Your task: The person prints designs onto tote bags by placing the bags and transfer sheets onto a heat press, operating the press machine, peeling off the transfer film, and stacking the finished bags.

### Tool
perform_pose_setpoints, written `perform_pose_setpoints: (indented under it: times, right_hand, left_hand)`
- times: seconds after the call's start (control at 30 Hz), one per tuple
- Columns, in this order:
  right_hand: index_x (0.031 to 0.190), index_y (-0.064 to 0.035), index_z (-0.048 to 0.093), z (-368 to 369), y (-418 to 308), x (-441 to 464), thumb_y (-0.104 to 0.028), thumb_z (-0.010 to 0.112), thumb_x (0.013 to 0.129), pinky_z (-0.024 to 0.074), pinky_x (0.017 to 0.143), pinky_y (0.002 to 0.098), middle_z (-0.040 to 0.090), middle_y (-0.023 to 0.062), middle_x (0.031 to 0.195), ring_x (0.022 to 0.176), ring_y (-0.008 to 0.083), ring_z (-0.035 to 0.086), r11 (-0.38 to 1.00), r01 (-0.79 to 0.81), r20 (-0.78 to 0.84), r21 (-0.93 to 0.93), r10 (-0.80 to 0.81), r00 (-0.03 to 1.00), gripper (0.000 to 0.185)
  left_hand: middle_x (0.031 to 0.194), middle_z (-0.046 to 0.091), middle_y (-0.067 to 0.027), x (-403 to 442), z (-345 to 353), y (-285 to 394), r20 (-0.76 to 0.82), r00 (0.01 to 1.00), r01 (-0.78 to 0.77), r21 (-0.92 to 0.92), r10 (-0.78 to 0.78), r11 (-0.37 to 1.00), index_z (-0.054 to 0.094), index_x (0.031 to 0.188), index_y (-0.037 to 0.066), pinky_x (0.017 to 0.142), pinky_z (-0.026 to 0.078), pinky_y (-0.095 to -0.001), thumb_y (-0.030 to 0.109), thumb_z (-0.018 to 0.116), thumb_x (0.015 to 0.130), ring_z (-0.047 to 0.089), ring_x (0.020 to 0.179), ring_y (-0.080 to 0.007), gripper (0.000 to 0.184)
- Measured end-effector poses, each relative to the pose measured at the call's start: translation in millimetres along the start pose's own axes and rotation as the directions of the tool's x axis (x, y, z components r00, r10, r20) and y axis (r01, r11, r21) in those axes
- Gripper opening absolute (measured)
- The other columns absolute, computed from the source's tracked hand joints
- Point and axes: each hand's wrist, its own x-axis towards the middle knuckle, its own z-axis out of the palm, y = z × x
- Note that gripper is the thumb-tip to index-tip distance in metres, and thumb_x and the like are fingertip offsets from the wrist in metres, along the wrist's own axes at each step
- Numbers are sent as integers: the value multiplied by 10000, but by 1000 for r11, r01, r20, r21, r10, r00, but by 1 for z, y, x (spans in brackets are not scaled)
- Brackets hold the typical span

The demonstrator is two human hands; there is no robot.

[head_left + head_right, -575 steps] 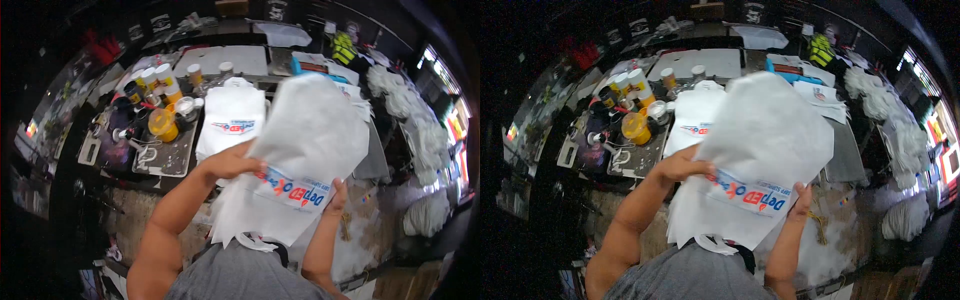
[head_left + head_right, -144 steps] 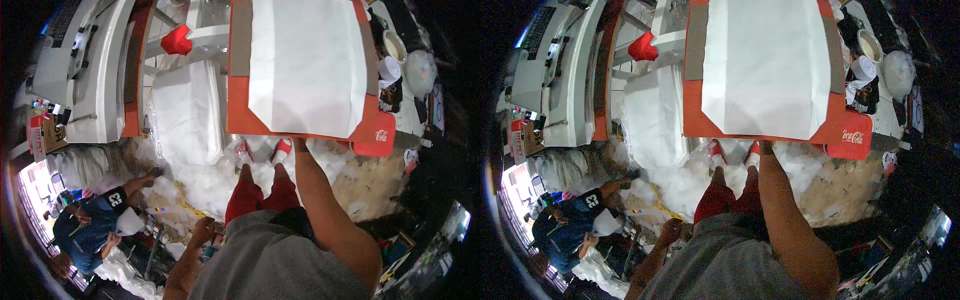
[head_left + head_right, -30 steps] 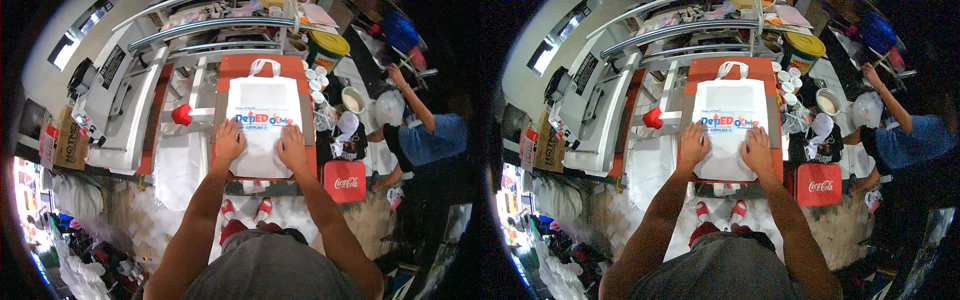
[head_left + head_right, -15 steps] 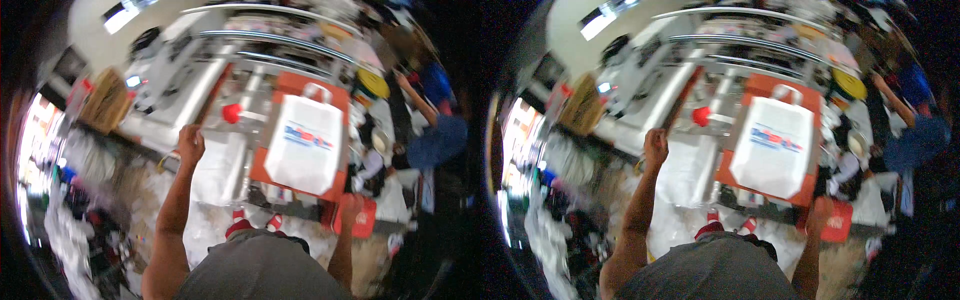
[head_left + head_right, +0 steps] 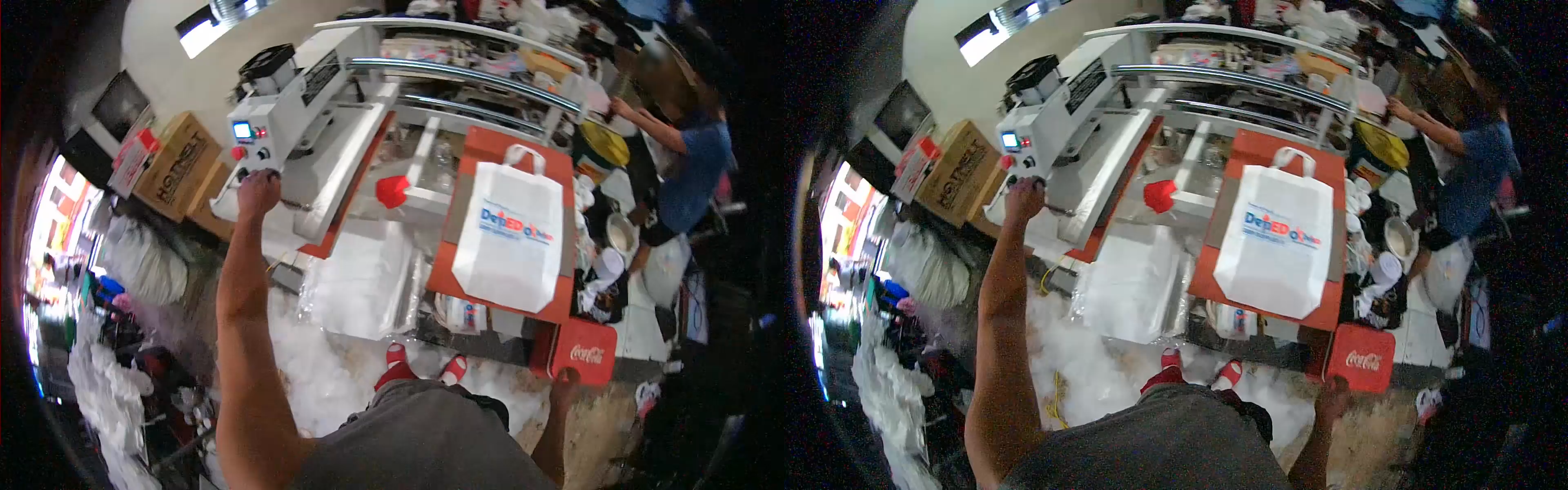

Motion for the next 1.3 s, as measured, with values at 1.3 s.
perform_pose_setpoints:
  times: [1.3]
  right_hand:
    - [1003,-51,629,42,-450,85,-453,685,816,335,934,510,592,111,1079,1067,295,500,832,540,-146,-129,-554,820,447]
  left_hand:
    - [752,664,-143,-567,177,-57,765,640,424,-436,79,794,597,697,48,673,548,-462,155,546,823,643,737,-338,173]
